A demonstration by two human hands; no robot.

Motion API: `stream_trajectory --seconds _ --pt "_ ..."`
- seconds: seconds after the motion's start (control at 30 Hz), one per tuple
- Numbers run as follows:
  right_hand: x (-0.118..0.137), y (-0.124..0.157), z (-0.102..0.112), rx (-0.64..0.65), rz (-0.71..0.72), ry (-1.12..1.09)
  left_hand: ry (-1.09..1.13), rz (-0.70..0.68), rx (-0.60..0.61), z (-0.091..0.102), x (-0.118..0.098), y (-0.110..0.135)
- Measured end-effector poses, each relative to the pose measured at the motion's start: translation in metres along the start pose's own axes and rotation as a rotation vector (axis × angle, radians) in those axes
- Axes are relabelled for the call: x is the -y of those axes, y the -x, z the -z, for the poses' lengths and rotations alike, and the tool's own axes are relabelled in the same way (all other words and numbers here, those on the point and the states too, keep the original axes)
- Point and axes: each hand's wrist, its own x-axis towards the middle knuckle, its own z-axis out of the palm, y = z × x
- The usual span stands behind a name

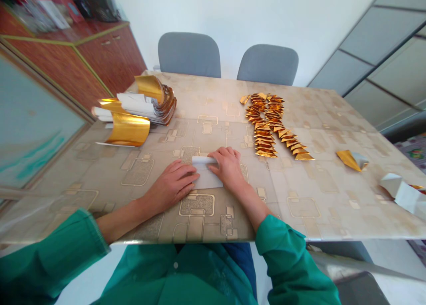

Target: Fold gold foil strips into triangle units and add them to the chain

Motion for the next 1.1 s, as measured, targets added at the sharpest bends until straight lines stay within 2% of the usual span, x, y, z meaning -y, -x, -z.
stream_trajectory --seconds 0.1,0.27,0.57,0.73,0.93,1.1 --pt "0.002 0.002 0.002 -0.039 0.000 0.025 -0.034 0.017 -0.023 0.002 -0.001 0.000" --pt "0.005 0.004 0.005 -0.011 0.066 0.083 -0.052 0.032 -0.036 0.006 -0.004 0.001" --pt "0.009 0.007 0.009 0.030 0.173 0.233 0.029 0.010 0.058 0.004 -0.003 -0.004" --pt "0.010 0.010 0.009 0.025 0.184 0.255 0.024 0.007 0.056 0.001 -0.001 -0.009" --pt "0.014 0.019 0.014 0.078 0.184 0.237 0.045 -0.018 0.083 -0.003 -0.002 -0.013" --pt "0.021 0.029 0.013 0.095 0.132 0.227 0.033 -0.020 0.089 -0.004 -0.002 -0.012"
